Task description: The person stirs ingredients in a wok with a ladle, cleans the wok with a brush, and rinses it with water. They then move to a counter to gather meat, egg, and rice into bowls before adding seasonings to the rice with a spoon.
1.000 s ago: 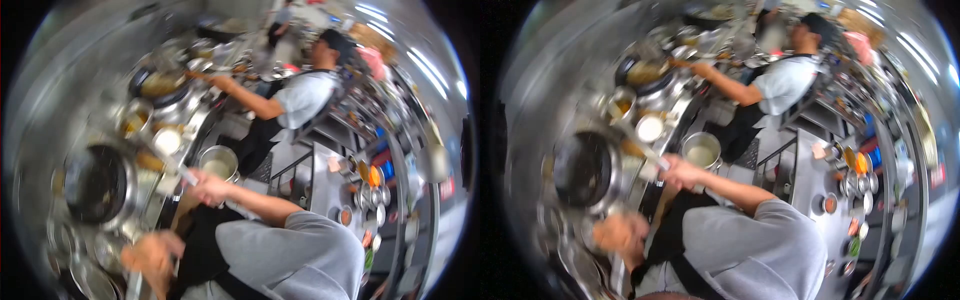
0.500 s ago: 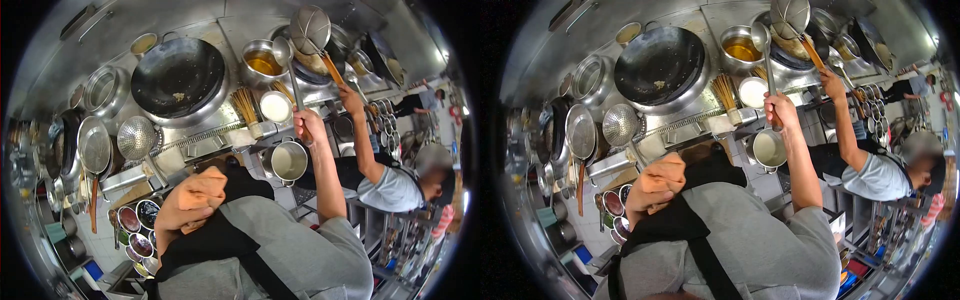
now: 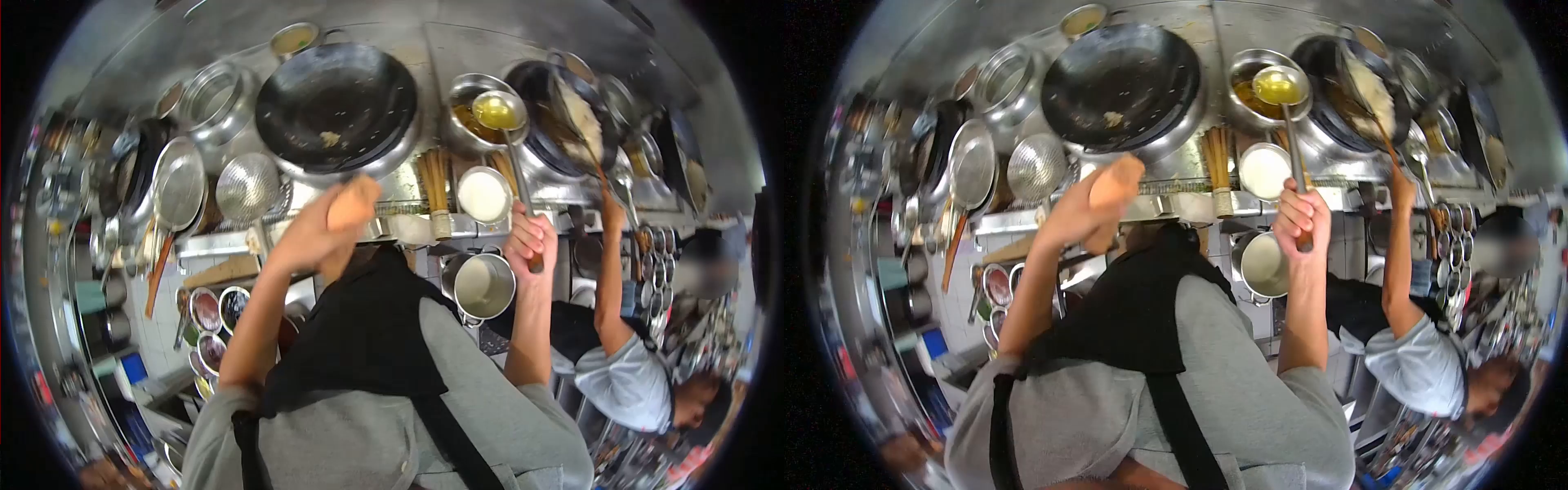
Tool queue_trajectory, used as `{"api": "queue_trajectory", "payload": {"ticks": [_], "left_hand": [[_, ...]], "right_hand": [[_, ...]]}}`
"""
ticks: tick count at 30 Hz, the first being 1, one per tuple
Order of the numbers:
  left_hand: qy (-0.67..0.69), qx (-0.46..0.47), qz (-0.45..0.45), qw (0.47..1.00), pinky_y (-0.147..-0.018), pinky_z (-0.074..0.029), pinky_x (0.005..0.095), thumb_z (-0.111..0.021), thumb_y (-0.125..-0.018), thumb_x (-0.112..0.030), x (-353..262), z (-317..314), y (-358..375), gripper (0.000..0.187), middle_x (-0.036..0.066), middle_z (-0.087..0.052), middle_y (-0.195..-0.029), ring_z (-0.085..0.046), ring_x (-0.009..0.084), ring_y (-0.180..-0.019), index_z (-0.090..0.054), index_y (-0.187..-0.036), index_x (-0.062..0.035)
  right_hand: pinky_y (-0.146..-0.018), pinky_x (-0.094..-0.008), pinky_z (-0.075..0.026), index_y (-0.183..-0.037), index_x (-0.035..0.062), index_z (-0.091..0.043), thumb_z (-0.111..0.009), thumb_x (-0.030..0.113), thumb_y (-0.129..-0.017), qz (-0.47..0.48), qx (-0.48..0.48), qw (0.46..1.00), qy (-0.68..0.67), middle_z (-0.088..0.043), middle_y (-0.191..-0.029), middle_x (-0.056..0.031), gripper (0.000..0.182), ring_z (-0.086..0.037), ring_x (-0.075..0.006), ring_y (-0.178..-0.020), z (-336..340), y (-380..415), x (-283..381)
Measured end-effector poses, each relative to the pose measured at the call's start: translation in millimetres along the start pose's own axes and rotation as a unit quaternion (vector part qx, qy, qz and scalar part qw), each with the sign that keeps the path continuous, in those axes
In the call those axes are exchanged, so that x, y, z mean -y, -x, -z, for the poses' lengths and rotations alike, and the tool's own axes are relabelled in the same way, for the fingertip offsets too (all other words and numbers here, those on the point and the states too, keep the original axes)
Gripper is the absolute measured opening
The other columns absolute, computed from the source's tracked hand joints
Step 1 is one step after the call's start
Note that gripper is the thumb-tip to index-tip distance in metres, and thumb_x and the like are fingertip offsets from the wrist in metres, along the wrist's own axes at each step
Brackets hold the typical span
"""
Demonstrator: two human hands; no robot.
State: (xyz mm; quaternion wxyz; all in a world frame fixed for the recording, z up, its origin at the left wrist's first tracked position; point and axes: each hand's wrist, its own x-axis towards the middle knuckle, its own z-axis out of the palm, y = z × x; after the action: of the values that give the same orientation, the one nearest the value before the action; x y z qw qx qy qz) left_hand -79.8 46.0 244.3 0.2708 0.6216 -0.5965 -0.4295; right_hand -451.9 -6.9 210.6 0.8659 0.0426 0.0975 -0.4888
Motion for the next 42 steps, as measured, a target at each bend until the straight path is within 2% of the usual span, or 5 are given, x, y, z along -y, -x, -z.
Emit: {"api": "queue_trajectory", "payload": {"ticks": [15,23,33,37,42], "left_hand": [[-0.236,-0.299,-0.001,0.925,-0.088,-0.047,0.0446,-0.07,-0.073,-0.017,116,-29,-58,0.054,0.02,-0.057,-0.119,-0.055,0.0376,-0.109,-0.044,-0.119,-0.0049],[0.007,-0.289,0.269,0.919,-0.083,-0.049,0.0442,-0.073,-0.072,-0.037,169,-65,27,0.067,0.029,-0.062,-0.104,-0.061,0.0434,-0.099,-0.043,-0.116,0.0028],[-0.191,-0.294,0.203,0.914,-0.091,-0.044,0.0464,-0.069,-0.075,-0.028,291,-86,-26,0.052,0.024,-0.058,-0.109,-0.055,0.0404,-0.102,-0.054,-0.117,-0.0016],[-0.131,-0.267,0.182,0.937,-0.089,-0.046,0.0479,-0.069,-0.075,-0.025,288,-74,-21,0.052,0.023,-0.059,-0.108,-0.056,0.0413,-0.103,-0.052,-0.121,-0.0063],[-0.14,-0.234,0.179,0.945,-0.086,-0.048,0.0485,-0.07,-0.075,-0.026,290,-68,-18,0.053,0.027,-0.058,-0.107,-0.058,0.043,-0.1,-0.052,-0.12,-0.0065]], "right_hand": [[-0.035,-0.0265,-0.038,-0.104,0.0035,-0.047,-0.045,0.007,-0.085,-0.276,-0.047,0.939,0.201,-0.041,-0.056,0.0019,0.019,-0.039,-0.0102,-0.036,18,-96,-44],[-0.051,-0.0387,-0.05,-0.1,0.0,-0.051,-0.055,0.01,-0.076,-0.088,-0.059,0.505,0.857,-0.06,-0.066,-0.0147,0.026,-0.061,-0.0266,-0.051,59,-157,-94],[-0.082,-0.0444,-0.046,-0.122,0.001,-0.051,-0.067,0.016,-0.081,0.277,0.095,0.208,0.933,-0.059,-0.105,-0.0208,0.047,-0.057,-0.0392,-0.096,34,-110,-133],[-0.102,-0.0324,-0.037,-0.13,0.0034,-0.052,-0.059,0.025,-0.092,-0.125,0.273,0.552,0.778,-0.051,-0.135,-0.0102,0.043,-0.049,-0.0197,-0.121,-4,-27,-166],[-0.091,-0.0291,-0.044,-0.12,0.0063,-0.062,-0.056,0.023,-0.095,-0.284,0.243,0.582,0.722,-0.064,-0.115,-0.0067,0.031,-0.058,-0.0153,-0.105,-11,25,-175]]}}
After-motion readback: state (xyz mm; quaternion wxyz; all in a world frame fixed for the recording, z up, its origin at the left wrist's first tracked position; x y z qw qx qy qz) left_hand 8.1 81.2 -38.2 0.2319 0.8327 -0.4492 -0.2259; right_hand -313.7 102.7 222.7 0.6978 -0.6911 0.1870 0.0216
